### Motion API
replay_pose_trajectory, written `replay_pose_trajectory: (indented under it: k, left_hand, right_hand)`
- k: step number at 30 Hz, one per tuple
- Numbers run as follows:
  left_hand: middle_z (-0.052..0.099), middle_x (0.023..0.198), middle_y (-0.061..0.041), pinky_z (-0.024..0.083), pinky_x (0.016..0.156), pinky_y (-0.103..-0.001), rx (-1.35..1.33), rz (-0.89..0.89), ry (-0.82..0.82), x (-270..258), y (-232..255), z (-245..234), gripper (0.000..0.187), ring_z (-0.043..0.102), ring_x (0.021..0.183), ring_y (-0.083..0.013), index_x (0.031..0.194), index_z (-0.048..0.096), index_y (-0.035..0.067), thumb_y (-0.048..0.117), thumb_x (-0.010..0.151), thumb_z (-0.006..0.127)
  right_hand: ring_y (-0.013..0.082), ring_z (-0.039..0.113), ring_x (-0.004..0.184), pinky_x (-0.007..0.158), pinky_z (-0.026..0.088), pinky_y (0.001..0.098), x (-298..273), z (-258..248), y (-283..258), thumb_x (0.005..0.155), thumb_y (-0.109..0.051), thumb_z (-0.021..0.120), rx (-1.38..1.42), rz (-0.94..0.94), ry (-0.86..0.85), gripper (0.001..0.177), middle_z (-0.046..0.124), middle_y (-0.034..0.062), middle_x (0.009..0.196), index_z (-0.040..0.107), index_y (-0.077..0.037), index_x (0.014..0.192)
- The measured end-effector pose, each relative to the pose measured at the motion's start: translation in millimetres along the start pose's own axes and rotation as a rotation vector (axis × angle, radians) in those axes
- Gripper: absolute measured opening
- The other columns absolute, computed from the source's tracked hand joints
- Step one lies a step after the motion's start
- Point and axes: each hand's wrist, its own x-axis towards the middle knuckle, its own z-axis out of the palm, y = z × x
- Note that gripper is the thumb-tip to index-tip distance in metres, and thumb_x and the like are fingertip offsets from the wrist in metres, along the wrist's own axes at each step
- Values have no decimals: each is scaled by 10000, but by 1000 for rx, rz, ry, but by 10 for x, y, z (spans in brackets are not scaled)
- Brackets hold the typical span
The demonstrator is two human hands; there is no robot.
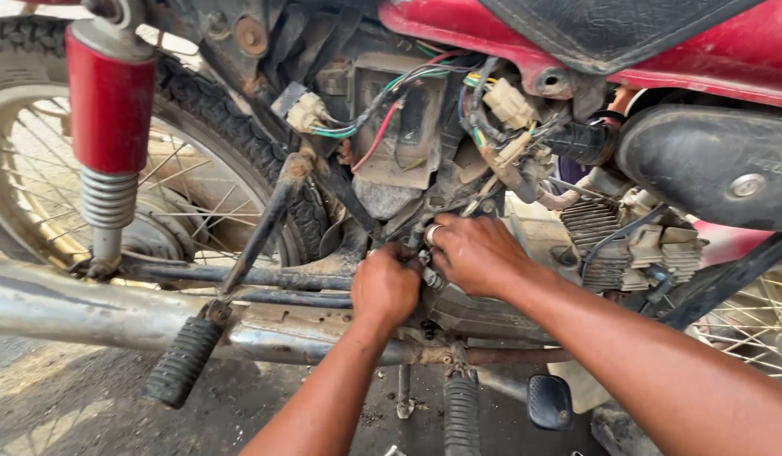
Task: The person works on the engine area of a red motorcycle parked on a street-side repair spot. They unscrew and remove fasteners by hand, manipulate wiring and components near the engine, and use a socket wrench to loosen bolts, with removed parts and tools lying on the ground beside the bike.
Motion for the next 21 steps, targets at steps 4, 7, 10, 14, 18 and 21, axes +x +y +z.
replay_pose_trajectory:
  k: [4,7,10,14,18,21]
  left_hand:
    - [753,1030,-201,539,945,-441,-109,-6,34,20,57,-25,322,715,1035,-377,1063,796,136,308,799,730]
    - [751,1033,-208,528,963,-439,-133,-31,34,-2,114,-16,316,708,1047,-377,1063,806,142,304,805,723]
    - [752,1025,-209,524,966,-441,-128,-10,48,-15,95,-22,311,707,1039,-380,1066,805,153,310,811,718]
    - [757,1009,-206,518,970,-447,-102,24,58,-77,132,-40,310,707,1025,-385,1069,805,167,320,815,718]
    - [744,1000,-224,529,938,-475,-38,-1,29,-150,260,-142,317,703,1009,-406,1096,789,183,327,826,707]
    - [732,997,-247,531,924,-495,22,15,6,-147,254,-158,321,697,1003,-426,1104,771,170,330,834,703]
  right_hand:
    - [412,688,868,749,550,550,26,-9,-13,830,-191,708,-28,1,-4,140,680,128,997,708,-58,871]
    - [418,689,849,736,549,554,46,-6,-22,805,-194,722,-26,0,-15,160,677,131,999,713,-52,879]
    - [400,701,844,727,560,539,45,22,-32,840,-184,692,-71,25,-11,138,681,133,975,708,-50,867]
    - [406,703,813,708,562,535,32,38,-65,840,-186,689,-104,20,22,147,682,149,942,704,-45,880]
    - [413,699,785,703,559,536,18,68,-65,841,-188,691,-99,9,69,148,678,160,925,697,-42,861]
    - [416,695,777,694,554,542,15,54,-83,847,-188,688,-88,9,82,147,675,158,922,693,-41,857]
